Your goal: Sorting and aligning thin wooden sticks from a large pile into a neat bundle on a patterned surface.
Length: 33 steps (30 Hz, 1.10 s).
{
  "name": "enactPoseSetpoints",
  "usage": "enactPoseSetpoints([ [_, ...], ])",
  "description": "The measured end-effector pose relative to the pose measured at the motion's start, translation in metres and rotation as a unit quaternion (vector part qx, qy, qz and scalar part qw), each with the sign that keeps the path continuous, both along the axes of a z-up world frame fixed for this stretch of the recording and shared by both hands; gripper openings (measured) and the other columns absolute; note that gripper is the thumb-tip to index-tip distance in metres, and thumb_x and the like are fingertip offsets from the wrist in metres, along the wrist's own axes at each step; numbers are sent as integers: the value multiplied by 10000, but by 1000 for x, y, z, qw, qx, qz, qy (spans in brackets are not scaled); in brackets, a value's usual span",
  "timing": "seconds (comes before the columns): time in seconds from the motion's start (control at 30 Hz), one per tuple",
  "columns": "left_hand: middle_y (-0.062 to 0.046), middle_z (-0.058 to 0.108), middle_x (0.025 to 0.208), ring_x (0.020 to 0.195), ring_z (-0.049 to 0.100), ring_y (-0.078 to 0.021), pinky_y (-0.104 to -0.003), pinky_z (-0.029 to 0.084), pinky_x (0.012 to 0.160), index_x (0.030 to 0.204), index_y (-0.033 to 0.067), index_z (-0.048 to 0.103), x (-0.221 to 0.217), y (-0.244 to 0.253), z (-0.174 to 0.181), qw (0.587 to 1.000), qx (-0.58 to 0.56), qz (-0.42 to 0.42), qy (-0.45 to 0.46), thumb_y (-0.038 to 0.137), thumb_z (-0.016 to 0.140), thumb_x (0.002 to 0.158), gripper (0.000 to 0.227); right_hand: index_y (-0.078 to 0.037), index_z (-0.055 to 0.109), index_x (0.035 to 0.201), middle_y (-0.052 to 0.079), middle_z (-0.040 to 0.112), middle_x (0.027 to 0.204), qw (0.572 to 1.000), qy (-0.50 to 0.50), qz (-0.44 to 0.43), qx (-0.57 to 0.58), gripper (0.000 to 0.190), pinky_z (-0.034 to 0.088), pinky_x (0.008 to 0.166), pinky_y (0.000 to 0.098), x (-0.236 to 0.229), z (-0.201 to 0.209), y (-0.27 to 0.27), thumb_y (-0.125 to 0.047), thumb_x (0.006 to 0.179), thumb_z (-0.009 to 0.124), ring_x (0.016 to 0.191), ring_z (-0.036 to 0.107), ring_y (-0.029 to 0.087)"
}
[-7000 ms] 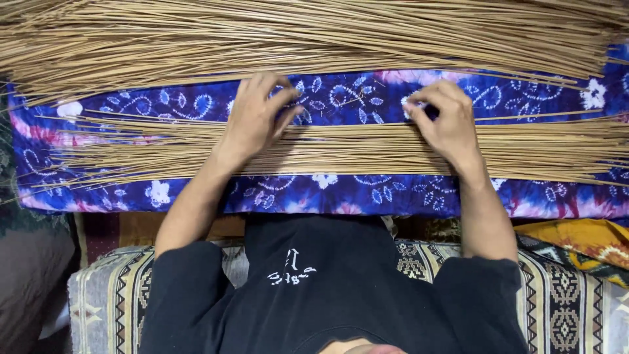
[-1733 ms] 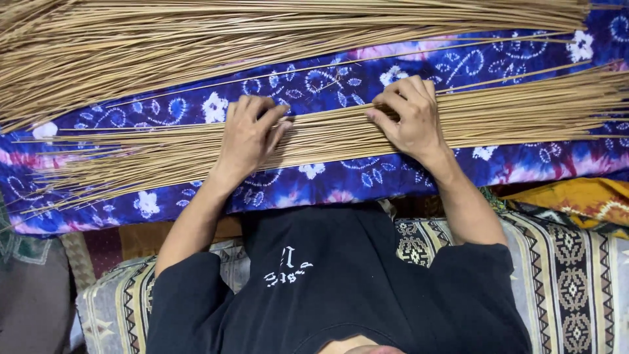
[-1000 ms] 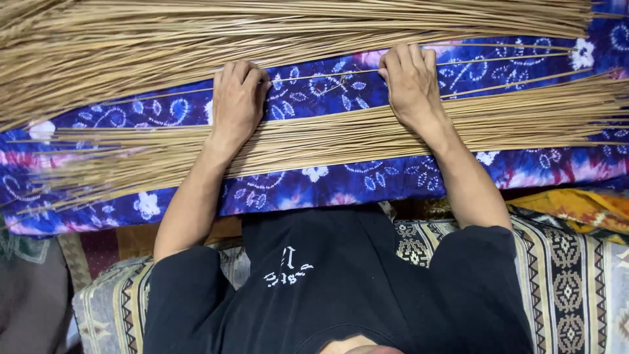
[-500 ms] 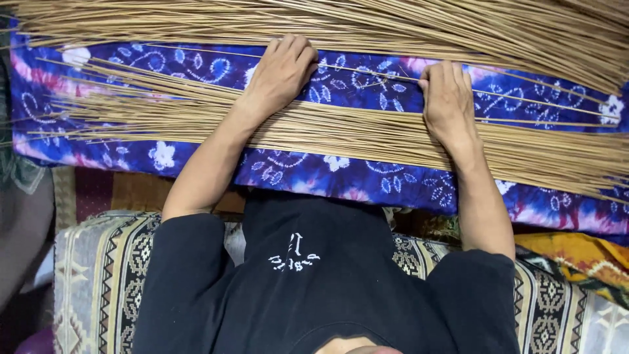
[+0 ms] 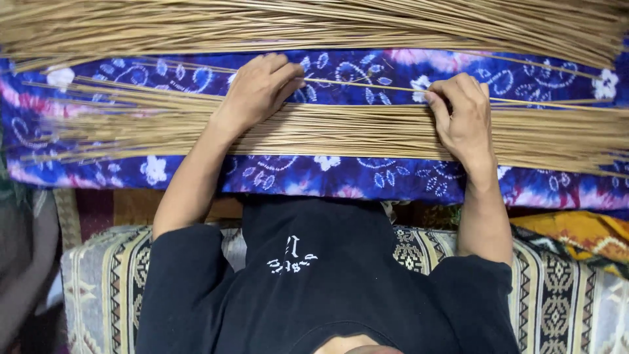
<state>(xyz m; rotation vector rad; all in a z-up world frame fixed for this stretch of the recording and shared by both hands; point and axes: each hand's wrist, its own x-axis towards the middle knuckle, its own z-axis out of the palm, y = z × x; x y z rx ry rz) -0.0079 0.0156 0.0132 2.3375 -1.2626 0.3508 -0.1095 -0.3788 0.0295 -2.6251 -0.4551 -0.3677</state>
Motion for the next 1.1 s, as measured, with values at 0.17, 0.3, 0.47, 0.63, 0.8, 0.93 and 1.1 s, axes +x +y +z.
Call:
enactPoseSetpoints([
  [0.17, -58, 532, 853, 820, 606, -290, -398, 483, 688, 1097, 130, 642, -26, -7, -17, 999, 21, -5, 31, 221, 623, 1064, 99, -111, 740, 1070, 84, 620, 1005, 999, 25, -20, 39, 105, 421, 866, 416, -19, -16, -24, -210, 1107, 736, 978, 621, 338],
  [0.3, -34, 571, 895, 858, 589, -249, -378, 451, 695, 1083, 161, 660, -42, -10, -21, 998, 59, 5, 33, 228, 677, 1014, 97, -115, 757, 1023, 113, 644, 1063, 997, 45, -7, 55, 60, 433, 889, 450, -26, -36, -36, -166, 1015, 787, 1006, 593, 364],
  [0.47, -55, 614, 1024, 930, 533, -220, -361, 427, 741, 1107, 130, 688, -32, -13, 1, 994, 95, 28, 49, 360, 661, 1030, 244, -80, 746, 1041, 109, 677, 1091, 997, 52, -16, 46, 159, 404, 941, 450, -9, -31, -30, -233, 1068, 711, 1034, 585, 298],
  [0.63, -128, 602, 1070, 875, 547, -259, -402, 484, 690, 1160, 26, 648, -4, -29, 7, 992, 93, 34, 82, 284, 614, 1097, 267, 29, 753, 1069, 160, 673, 1030, 999, -33, -29, -2, 153, 431, 864, 459, 40, -23, -30, -105, 1100, 686, 976, 572, 329],
  [0.8, -130, 628, 1111, 977, 560, -264, -403, 478, 774, 1177, 36, 666, 8, -39, -12, 992, 77, 89, 37, 287, 637, 1075, 272, -35, 750, 985, 112, 633, 983, 986, -90, -120, -76, 83, 457, 801, 434, 70, -49, -36, -113, 991, 777, 932, 562, 310],
  [0.93, -178, 602, 1251, 1103, 578, -330, -442, 477, 817, 1273, 35, 620, 10, -37, -18, 994, 50, 98, 5, 250, 691, 1046, 321, -43, 769, 1048, 96, 628, 1000, 984, -100, -123, -80, 86, 413, 768, 423, 67, -45, -30, -111, 995, 773, 918, 550, 292],
  [1.1, -241, 521, 1393, 1259, 535, -379, -561, 495, 1028, 1385, 40, 553, 17, -35, -35, 991, 65, 116, 18, 367, 598, 1101, 435, -19, 807, 1091, 107, 643, 990, 982, -143, -105, -64, 137, 455, 783, 417, 71, -47, -30, -77, 968, 793, 906, 576, 287],
])
